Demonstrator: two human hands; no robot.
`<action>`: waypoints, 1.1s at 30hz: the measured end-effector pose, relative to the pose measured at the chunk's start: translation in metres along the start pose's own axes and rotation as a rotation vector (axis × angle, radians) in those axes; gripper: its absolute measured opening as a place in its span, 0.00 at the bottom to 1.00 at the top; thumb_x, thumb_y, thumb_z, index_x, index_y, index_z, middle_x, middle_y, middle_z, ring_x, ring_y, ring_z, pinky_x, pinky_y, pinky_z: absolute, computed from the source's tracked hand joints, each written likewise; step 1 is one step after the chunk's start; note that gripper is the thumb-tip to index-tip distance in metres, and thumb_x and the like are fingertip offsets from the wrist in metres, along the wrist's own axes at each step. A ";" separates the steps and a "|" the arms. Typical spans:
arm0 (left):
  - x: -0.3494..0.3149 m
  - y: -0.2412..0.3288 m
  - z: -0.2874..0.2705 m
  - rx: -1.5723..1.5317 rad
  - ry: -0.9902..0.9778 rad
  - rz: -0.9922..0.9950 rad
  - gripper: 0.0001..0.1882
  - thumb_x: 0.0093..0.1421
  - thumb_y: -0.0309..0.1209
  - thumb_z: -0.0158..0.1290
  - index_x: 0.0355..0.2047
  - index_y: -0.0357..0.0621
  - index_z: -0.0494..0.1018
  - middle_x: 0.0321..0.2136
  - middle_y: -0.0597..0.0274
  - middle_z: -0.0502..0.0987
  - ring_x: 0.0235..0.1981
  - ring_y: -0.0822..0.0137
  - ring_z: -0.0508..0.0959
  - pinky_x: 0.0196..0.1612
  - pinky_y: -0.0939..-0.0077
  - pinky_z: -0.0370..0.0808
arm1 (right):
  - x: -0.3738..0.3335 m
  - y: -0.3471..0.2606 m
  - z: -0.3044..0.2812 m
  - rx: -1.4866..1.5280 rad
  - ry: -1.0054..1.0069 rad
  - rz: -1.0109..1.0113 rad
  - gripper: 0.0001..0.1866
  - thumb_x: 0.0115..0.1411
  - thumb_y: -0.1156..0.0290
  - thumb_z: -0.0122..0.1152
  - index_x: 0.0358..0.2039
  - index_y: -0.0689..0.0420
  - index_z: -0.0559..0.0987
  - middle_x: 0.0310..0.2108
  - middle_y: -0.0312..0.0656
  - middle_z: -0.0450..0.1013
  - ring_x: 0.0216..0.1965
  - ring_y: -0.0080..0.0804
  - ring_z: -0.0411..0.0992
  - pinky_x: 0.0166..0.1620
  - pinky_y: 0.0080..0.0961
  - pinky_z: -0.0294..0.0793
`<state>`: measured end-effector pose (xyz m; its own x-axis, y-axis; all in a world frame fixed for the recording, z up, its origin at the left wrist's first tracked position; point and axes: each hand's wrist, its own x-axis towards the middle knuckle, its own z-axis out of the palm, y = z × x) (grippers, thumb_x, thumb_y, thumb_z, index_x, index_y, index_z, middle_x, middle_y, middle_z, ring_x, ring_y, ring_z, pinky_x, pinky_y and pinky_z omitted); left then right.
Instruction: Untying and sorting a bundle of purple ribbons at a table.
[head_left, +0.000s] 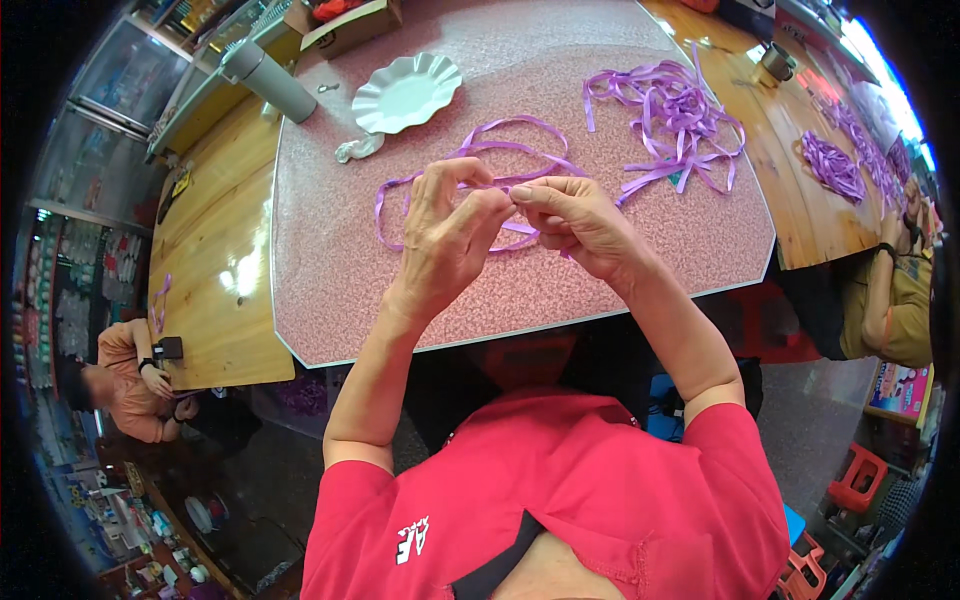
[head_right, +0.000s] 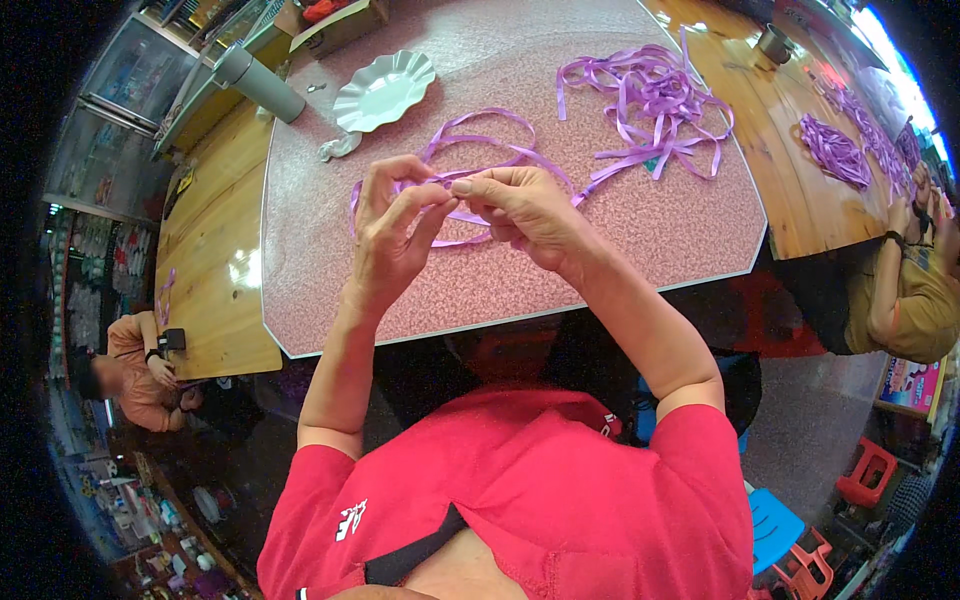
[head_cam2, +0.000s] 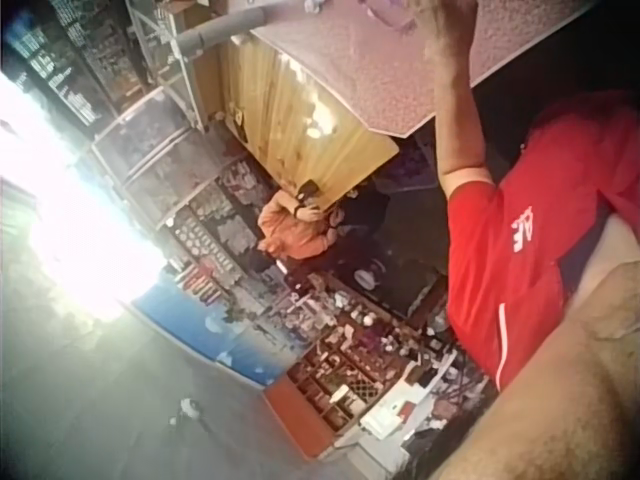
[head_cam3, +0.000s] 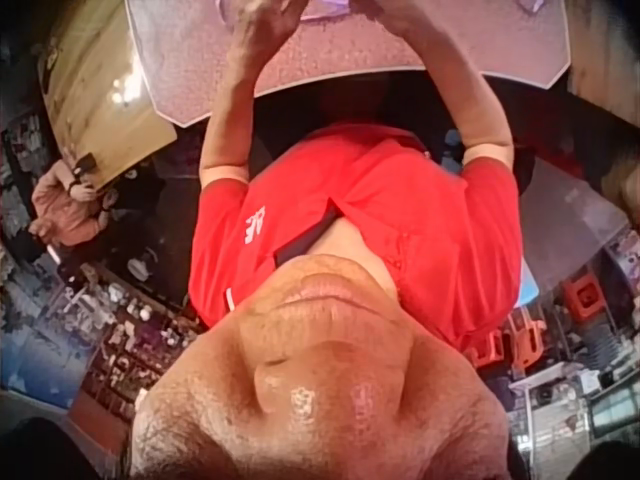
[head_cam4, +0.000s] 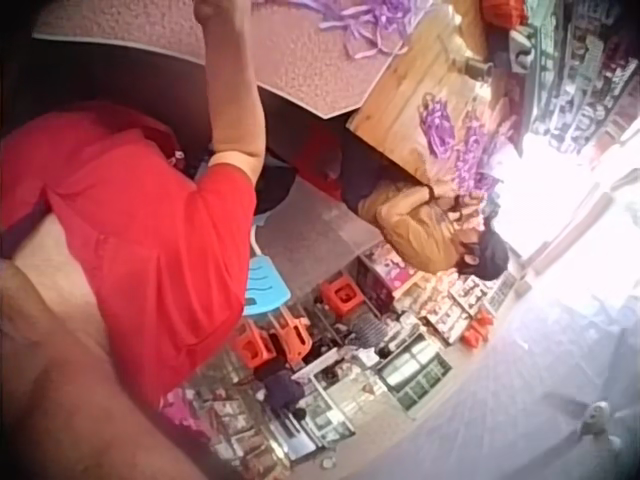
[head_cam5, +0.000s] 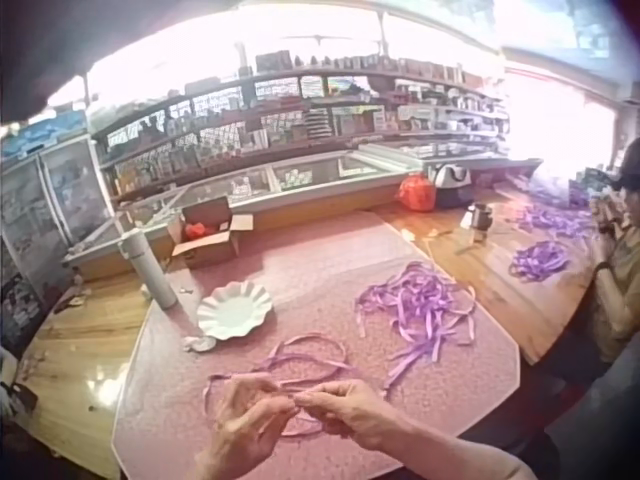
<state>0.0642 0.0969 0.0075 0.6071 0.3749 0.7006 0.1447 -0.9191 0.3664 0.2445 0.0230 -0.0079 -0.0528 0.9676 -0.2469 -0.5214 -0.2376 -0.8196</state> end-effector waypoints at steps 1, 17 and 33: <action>-0.002 0.000 0.001 0.038 0.023 -0.024 0.08 0.53 0.27 0.62 0.32 0.46 0.75 0.37 0.59 0.74 0.38 0.60 0.73 0.42 0.66 0.66 | 0.000 0.000 0.001 0.000 -0.001 0.000 0.09 0.61 0.64 0.65 0.33 0.56 0.82 0.18 0.24 0.64 0.16 0.09 0.53 0.19 0.12 0.48; -0.022 -0.008 -0.004 -1.291 0.111 -0.842 0.04 0.65 0.30 0.55 0.38 0.45 0.73 0.34 0.66 0.78 0.37 0.74 0.76 0.46 0.78 0.72 | -0.001 -0.019 -0.013 0.077 -0.099 -0.102 0.09 0.58 0.73 0.67 0.39 0.59 0.81 0.26 0.28 0.73 0.18 0.09 0.59 0.20 0.09 0.54; -0.022 -0.015 -0.001 -1.502 0.096 -0.941 0.04 0.65 0.30 0.54 0.37 0.46 0.73 0.34 0.65 0.78 0.37 0.74 0.76 0.45 0.78 0.72 | -0.009 -0.021 -0.010 -0.599 0.108 -0.467 0.08 0.58 0.71 0.68 0.37 0.59 0.82 0.30 0.27 0.74 0.31 0.11 0.66 0.34 0.11 0.64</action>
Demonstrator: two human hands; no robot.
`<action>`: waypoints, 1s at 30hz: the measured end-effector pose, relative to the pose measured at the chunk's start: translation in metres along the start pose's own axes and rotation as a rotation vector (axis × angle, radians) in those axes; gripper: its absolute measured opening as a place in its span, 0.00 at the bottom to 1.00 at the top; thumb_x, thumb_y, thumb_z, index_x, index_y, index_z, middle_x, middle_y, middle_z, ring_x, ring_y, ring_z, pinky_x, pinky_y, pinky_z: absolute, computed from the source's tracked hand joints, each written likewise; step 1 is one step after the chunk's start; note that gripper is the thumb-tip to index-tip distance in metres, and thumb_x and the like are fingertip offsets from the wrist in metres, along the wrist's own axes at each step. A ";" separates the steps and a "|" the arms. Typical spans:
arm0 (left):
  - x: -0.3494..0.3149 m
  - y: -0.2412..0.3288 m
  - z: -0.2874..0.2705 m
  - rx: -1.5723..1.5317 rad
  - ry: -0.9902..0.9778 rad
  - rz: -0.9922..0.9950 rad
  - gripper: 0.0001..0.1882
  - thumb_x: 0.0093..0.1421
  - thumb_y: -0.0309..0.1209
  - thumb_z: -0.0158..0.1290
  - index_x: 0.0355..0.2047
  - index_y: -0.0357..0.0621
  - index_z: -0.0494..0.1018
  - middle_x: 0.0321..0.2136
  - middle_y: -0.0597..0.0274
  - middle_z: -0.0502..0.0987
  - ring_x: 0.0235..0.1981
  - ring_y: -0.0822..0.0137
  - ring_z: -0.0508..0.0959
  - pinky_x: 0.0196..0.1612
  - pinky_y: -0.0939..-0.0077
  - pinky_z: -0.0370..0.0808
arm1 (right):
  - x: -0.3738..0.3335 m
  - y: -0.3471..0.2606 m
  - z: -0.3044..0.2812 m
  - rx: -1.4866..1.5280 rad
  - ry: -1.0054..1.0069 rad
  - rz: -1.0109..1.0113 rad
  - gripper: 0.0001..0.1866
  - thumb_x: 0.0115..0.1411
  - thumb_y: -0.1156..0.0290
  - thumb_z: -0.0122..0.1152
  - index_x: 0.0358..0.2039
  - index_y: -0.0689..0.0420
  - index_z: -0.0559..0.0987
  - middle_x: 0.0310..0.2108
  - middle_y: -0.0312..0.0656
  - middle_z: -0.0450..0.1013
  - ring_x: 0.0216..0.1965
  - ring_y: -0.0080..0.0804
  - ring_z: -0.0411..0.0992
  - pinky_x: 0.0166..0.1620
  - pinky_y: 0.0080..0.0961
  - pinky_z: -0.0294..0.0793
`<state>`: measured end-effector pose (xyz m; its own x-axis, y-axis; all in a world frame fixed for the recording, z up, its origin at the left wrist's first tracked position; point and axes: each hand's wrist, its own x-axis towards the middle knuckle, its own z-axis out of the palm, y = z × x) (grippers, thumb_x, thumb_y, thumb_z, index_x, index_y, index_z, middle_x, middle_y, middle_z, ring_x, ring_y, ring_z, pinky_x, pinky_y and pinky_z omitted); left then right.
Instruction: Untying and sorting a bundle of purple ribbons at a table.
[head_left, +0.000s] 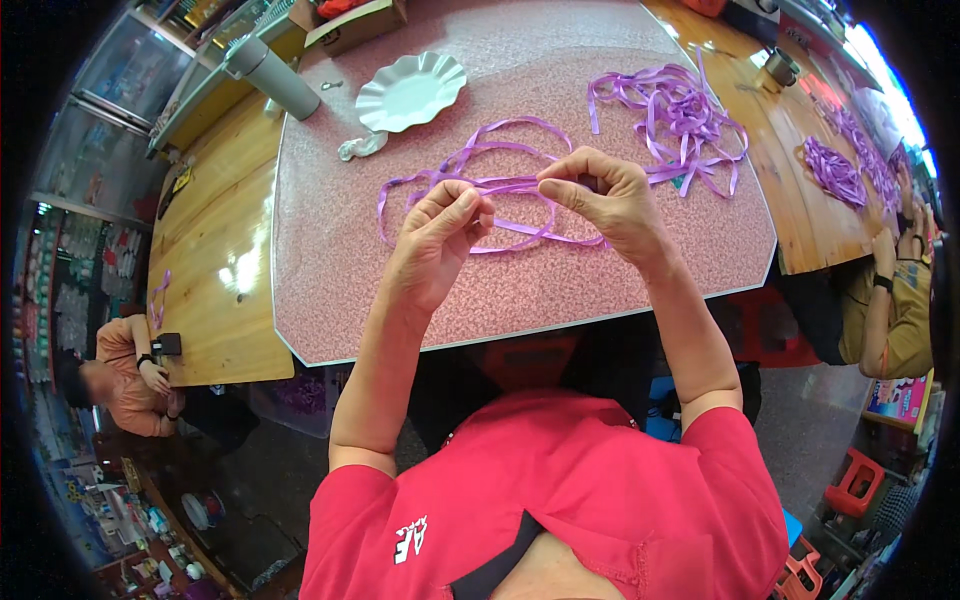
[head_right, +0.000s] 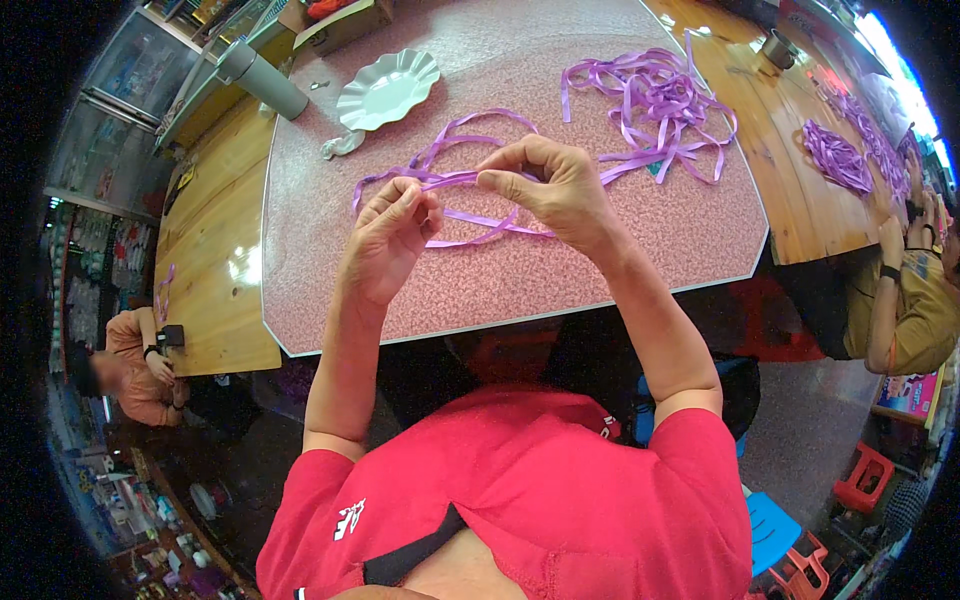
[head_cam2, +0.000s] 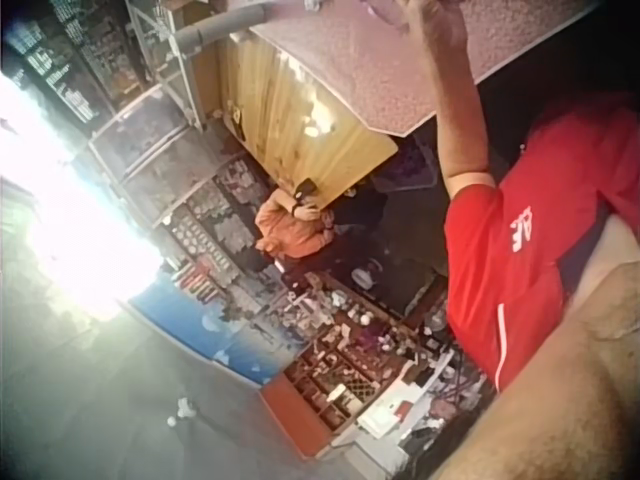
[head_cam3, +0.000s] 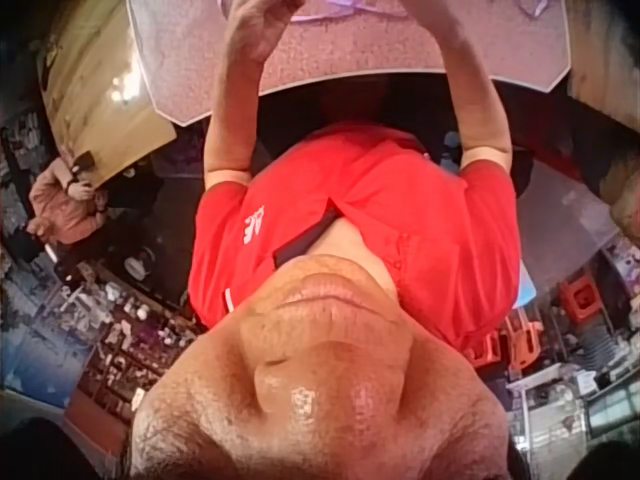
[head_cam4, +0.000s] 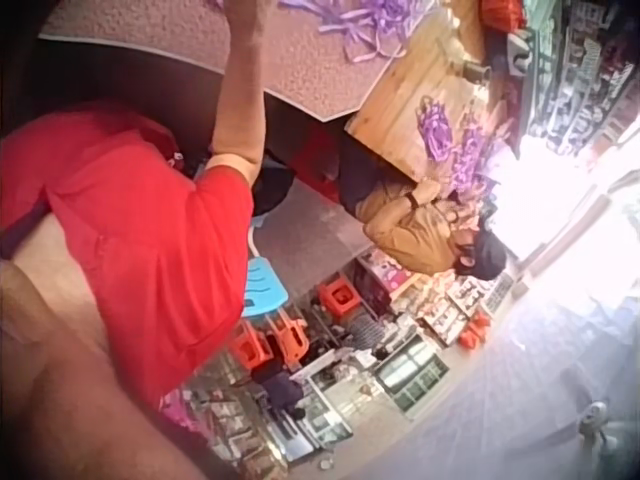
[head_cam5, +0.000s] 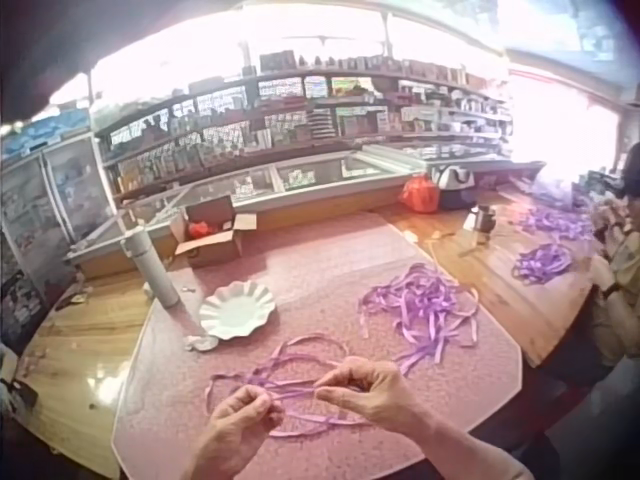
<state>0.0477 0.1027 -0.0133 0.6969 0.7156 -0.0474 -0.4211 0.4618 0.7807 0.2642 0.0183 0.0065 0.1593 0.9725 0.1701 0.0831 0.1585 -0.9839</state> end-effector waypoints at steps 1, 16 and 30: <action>0.000 0.000 0.000 -0.002 -0.003 -0.012 0.04 0.65 0.31 0.54 0.37 0.46 0.73 0.34 0.65 0.78 0.36 0.74 0.76 0.45 0.77 0.72 | 0.000 0.001 0.000 0.001 -0.001 -0.001 0.08 0.58 0.71 0.68 0.37 0.59 0.82 0.30 0.27 0.74 0.31 0.11 0.66 0.34 0.11 0.64; 0.003 -0.019 0.028 -0.032 -0.028 0.206 0.03 0.66 0.27 0.51 0.39 0.43 0.72 0.43 0.53 0.78 0.42 0.68 0.77 0.49 0.74 0.73 | 0.003 0.019 0.009 0.685 -0.071 0.454 0.08 0.64 0.65 0.62 0.32 0.55 0.78 0.19 0.22 0.60 0.16 0.09 0.52 0.18 0.12 0.48; 0.016 0.002 0.028 1.541 -0.332 0.826 0.08 0.56 0.23 0.56 0.36 0.43 0.70 0.39 0.58 0.72 0.42 0.54 0.73 0.45 0.61 0.68 | -0.001 0.024 0.009 0.581 -0.130 0.445 0.11 0.63 0.62 0.64 0.31 0.56 0.80 0.19 0.24 0.64 0.17 0.10 0.54 0.19 0.11 0.50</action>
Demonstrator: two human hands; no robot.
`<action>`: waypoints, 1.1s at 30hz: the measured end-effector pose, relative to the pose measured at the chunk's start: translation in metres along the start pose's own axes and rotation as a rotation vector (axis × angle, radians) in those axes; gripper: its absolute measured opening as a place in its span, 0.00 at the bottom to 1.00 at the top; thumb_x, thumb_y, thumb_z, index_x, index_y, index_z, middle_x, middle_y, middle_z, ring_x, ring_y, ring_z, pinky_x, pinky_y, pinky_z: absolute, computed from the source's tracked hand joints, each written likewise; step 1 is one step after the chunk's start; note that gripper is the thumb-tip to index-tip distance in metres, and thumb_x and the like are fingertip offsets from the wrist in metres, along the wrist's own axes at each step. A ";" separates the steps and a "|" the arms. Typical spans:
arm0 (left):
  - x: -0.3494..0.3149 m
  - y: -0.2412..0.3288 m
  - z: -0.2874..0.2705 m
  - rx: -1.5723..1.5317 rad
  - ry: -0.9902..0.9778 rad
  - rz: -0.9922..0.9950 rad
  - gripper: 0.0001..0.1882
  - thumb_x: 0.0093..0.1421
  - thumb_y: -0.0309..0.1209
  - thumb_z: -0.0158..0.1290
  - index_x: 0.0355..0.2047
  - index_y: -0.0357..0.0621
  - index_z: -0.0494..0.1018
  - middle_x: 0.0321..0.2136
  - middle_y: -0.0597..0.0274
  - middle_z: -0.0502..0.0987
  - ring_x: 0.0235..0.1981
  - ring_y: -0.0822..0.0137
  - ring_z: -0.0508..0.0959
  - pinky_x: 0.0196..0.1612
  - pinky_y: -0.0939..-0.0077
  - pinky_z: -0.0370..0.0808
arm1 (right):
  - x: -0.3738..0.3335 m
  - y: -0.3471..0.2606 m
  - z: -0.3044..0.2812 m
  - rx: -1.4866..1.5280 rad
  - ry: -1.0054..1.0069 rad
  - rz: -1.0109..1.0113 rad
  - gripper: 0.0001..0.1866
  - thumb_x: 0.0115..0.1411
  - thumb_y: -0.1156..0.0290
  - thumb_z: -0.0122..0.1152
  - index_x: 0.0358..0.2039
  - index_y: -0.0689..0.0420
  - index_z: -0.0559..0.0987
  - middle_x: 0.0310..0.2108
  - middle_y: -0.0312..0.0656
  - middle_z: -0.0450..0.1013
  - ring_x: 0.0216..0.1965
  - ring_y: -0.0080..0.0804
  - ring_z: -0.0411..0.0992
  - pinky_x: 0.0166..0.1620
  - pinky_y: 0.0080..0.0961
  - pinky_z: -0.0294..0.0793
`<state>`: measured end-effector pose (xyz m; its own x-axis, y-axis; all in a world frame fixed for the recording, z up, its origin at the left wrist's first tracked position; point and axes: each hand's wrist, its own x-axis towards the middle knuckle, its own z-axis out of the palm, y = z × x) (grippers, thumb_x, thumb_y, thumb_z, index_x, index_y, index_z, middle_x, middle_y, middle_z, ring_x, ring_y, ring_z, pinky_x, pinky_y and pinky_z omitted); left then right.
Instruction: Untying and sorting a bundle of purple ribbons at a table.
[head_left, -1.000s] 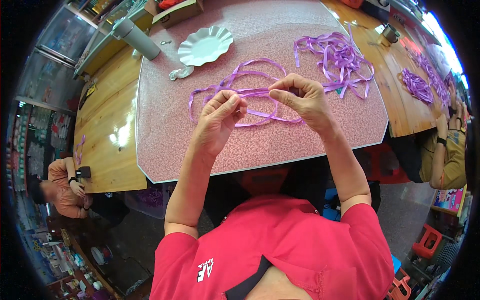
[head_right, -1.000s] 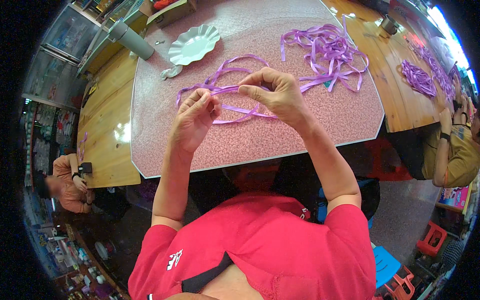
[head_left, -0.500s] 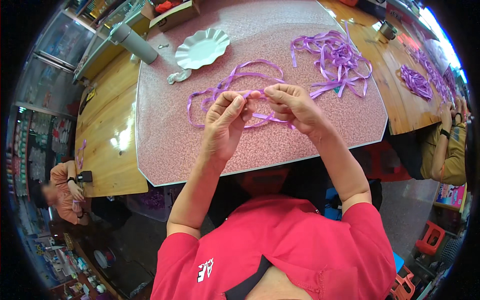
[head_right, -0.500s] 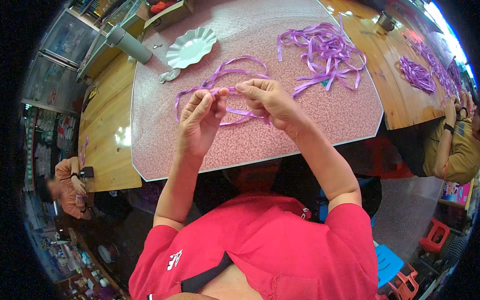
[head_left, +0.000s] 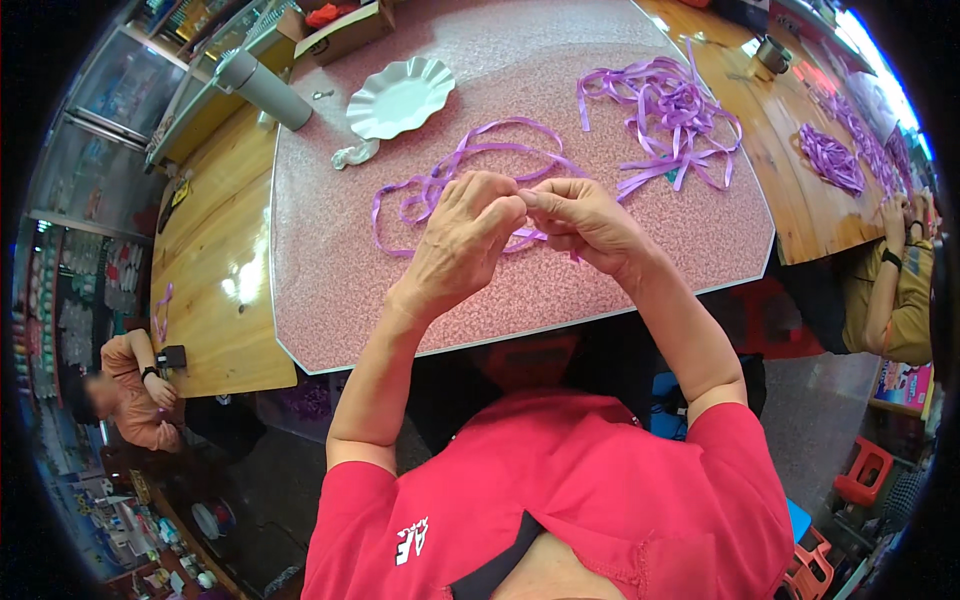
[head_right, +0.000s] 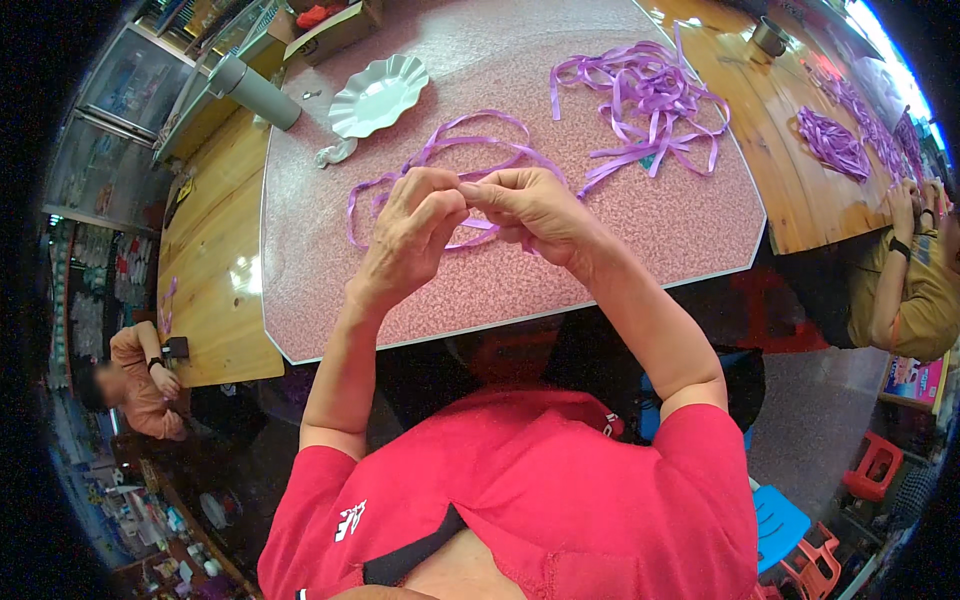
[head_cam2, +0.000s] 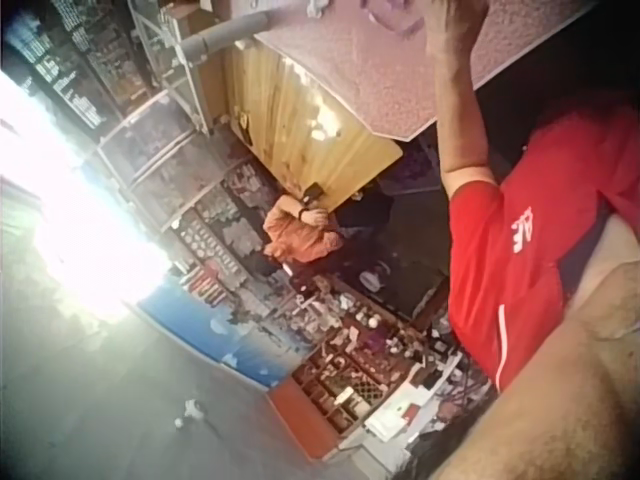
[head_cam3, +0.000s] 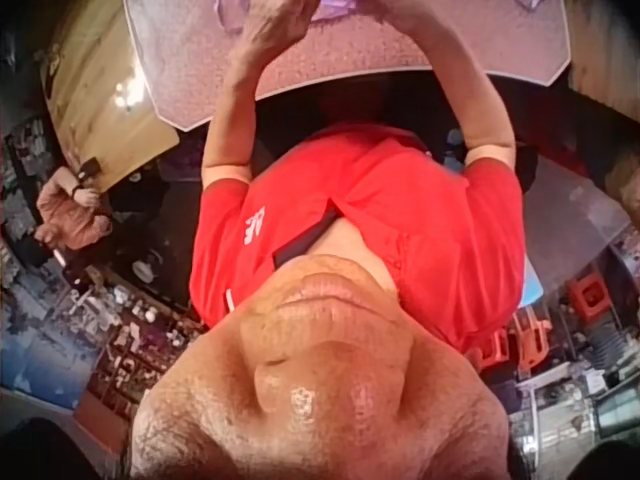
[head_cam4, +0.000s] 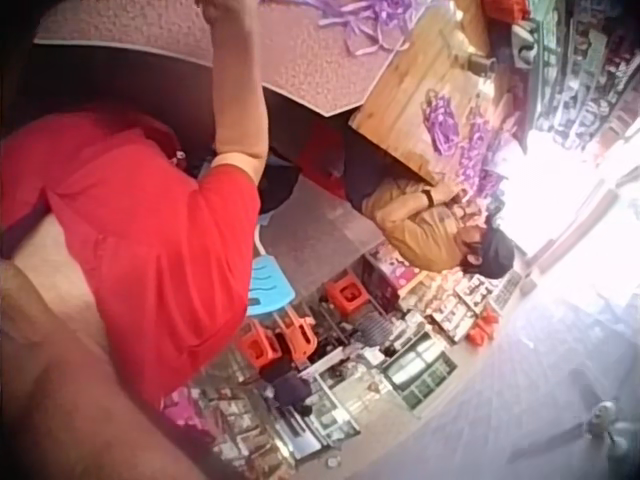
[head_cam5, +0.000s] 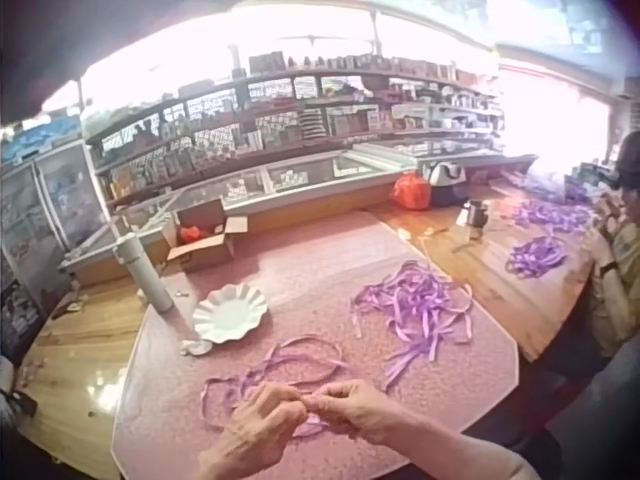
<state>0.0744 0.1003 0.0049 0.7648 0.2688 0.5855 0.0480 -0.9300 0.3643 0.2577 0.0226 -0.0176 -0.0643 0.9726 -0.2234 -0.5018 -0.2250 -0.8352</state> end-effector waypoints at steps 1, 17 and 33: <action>0.000 0.000 -0.001 0.001 -0.001 0.001 0.08 0.56 0.23 0.56 0.36 0.43 0.70 0.39 0.58 0.72 0.42 0.54 0.73 0.45 0.61 0.68 | 0.001 0.002 0.000 0.031 -0.013 0.014 0.10 0.62 0.62 0.64 0.31 0.55 0.80 0.19 0.23 0.64 0.17 0.10 0.53 0.19 0.11 0.50; -0.016 0.009 0.018 -1.016 0.351 -0.642 0.06 0.67 0.30 0.52 0.39 0.40 0.70 0.33 0.67 0.72 0.35 0.76 0.71 0.41 0.80 0.70 | 0.003 0.016 0.024 -0.296 0.151 -0.611 0.03 0.63 0.73 0.58 0.35 0.57 0.78 0.24 0.25 0.66 0.20 0.09 0.56 0.21 0.13 0.53; -0.009 0.014 0.019 -0.815 0.342 -0.520 0.10 0.63 0.23 0.55 0.44 0.32 0.72 0.40 0.60 0.72 0.42 0.72 0.75 0.50 0.79 0.72 | -0.001 0.007 0.021 -0.974 0.301 -1.077 0.06 0.53 0.82 0.66 0.31 0.61 0.79 0.28 0.36 0.72 0.23 0.16 0.67 0.24 0.16 0.65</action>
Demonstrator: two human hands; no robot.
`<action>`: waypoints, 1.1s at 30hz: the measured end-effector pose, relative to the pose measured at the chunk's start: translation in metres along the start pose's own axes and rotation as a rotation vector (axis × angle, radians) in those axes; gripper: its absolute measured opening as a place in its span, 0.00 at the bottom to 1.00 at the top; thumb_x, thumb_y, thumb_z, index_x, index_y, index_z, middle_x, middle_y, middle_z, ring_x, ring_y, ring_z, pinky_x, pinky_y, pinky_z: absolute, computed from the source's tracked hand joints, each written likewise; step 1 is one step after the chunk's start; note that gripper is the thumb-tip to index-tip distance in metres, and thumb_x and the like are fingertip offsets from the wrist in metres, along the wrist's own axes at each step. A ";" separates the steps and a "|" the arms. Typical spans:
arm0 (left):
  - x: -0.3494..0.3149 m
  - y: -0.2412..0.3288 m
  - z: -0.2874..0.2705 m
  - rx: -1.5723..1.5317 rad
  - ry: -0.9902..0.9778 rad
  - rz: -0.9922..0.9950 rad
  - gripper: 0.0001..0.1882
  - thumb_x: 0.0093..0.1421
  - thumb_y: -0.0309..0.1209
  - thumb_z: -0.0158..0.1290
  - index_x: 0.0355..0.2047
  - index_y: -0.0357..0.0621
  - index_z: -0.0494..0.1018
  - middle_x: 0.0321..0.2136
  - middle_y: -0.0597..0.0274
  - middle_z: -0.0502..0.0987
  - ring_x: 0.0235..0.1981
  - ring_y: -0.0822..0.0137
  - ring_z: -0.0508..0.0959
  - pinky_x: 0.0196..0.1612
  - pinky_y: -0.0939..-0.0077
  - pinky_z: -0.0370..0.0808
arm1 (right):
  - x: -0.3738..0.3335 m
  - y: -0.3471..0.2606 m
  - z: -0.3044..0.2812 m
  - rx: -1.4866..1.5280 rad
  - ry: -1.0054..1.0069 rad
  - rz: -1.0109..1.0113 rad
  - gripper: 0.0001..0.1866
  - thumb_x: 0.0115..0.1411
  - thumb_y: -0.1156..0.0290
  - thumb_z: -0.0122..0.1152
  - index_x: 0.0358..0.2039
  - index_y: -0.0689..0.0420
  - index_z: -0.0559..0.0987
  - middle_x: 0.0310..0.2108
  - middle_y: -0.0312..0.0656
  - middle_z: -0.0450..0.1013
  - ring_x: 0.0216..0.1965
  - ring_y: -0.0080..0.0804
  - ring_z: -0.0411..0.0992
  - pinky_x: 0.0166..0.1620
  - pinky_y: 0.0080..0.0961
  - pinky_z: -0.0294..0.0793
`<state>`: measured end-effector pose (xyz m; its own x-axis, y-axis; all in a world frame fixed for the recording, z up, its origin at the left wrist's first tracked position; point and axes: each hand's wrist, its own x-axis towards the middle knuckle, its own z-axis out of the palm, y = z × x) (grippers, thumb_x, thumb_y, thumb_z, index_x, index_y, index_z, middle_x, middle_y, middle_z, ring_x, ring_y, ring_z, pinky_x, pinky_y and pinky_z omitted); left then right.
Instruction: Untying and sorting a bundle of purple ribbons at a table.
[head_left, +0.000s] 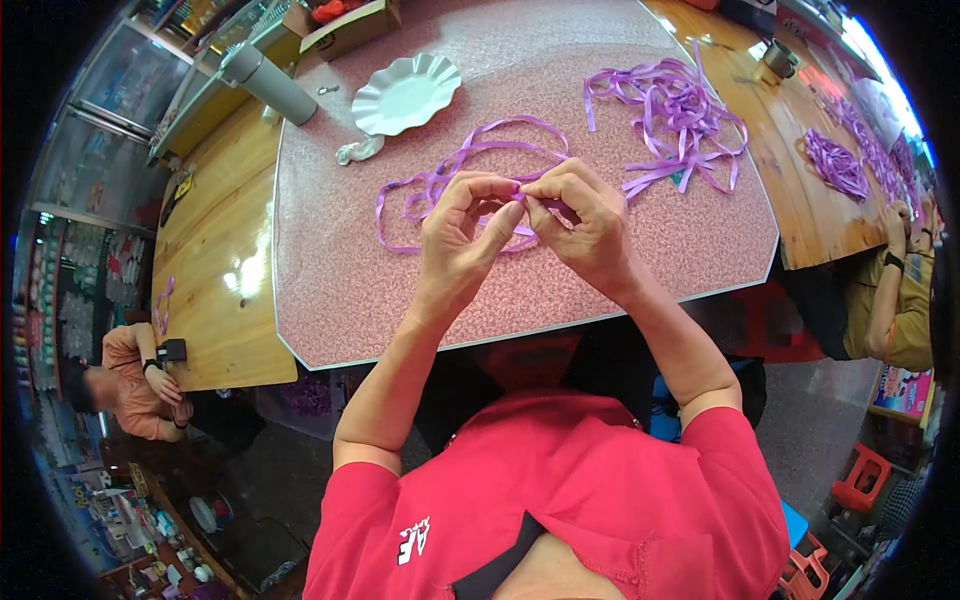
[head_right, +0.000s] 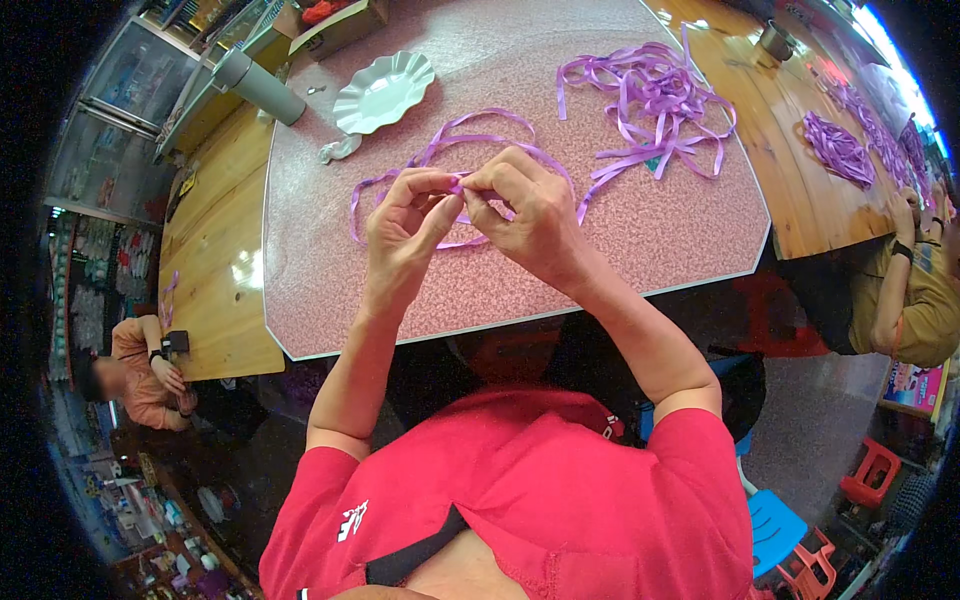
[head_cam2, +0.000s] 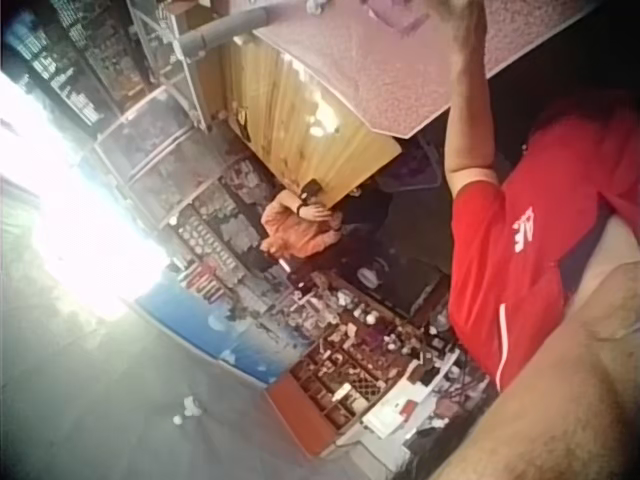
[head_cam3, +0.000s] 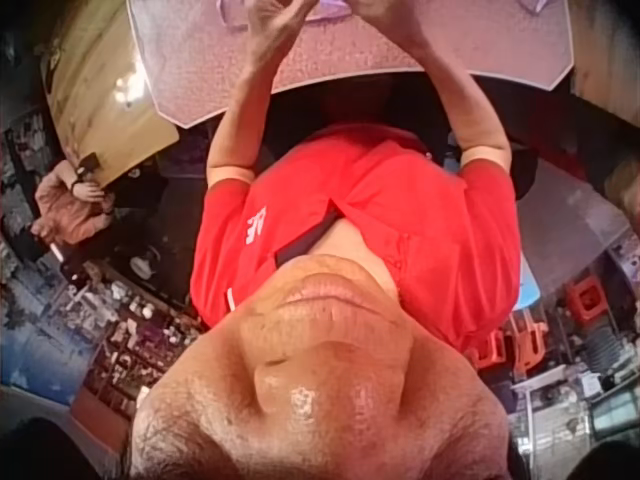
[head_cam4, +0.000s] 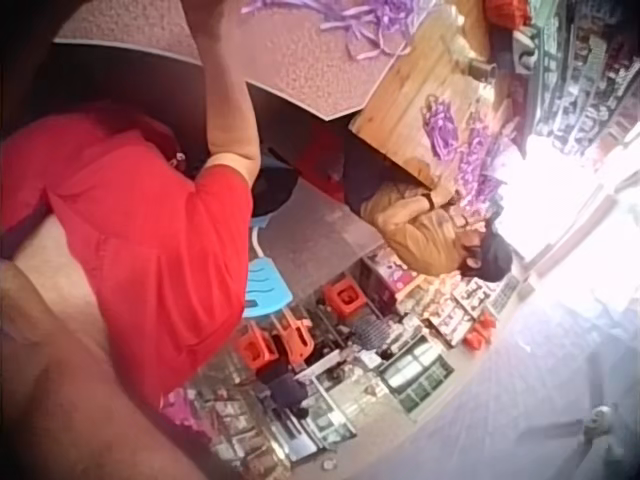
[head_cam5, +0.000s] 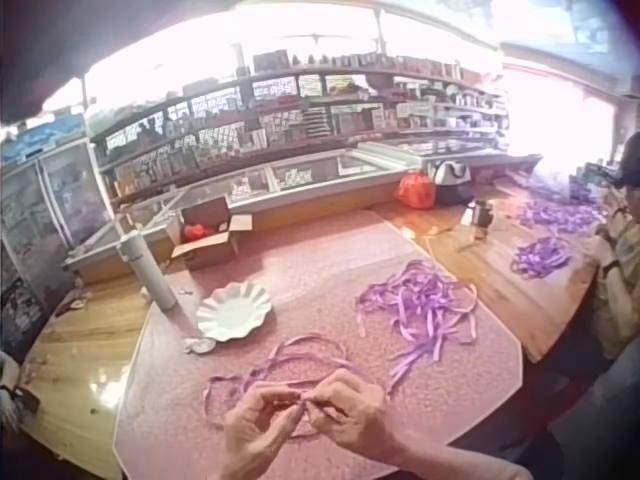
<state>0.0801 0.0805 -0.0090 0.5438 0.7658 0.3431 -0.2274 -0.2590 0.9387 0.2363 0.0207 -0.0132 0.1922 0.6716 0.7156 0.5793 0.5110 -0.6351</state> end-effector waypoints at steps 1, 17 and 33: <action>0.000 -0.001 -0.001 0.001 0.001 0.001 0.10 0.63 0.23 0.55 0.44 0.32 0.72 0.40 0.60 0.72 0.42 0.72 0.75 0.50 0.79 0.72 | 0.001 0.000 0.000 -0.012 0.004 -0.037 0.06 0.53 0.82 0.66 0.31 0.61 0.79 0.28 0.36 0.72 0.22 0.17 0.67 0.23 0.17 0.65; -0.001 -0.012 0.009 -0.050 -0.024 -0.091 0.07 0.68 0.28 0.50 0.40 0.38 0.67 0.35 0.66 0.70 0.36 0.77 0.71 0.41 0.82 0.70 | -0.001 -0.005 0.004 0.337 -0.001 0.441 0.02 0.59 0.78 0.58 0.30 0.62 0.77 0.25 0.29 0.69 0.25 0.11 0.63 0.28 0.13 0.62; 0.008 -0.006 0.010 0.566 0.115 0.357 0.05 0.61 0.24 0.56 0.35 0.37 0.72 0.34 0.54 0.73 0.36 0.60 0.75 0.40 0.68 0.72 | -0.002 -0.007 0.003 0.522 0.008 0.603 0.05 0.62 0.72 0.61 0.32 0.60 0.80 0.23 0.26 0.68 0.25 0.10 0.62 0.27 0.12 0.58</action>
<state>0.0935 0.0822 -0.0120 0.4178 0.6257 0.6587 0.0980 -0.7518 0.6521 0.2301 0.0173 -0.0113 0.3616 0.9092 0.2065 -0.0714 0.2478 -0.9662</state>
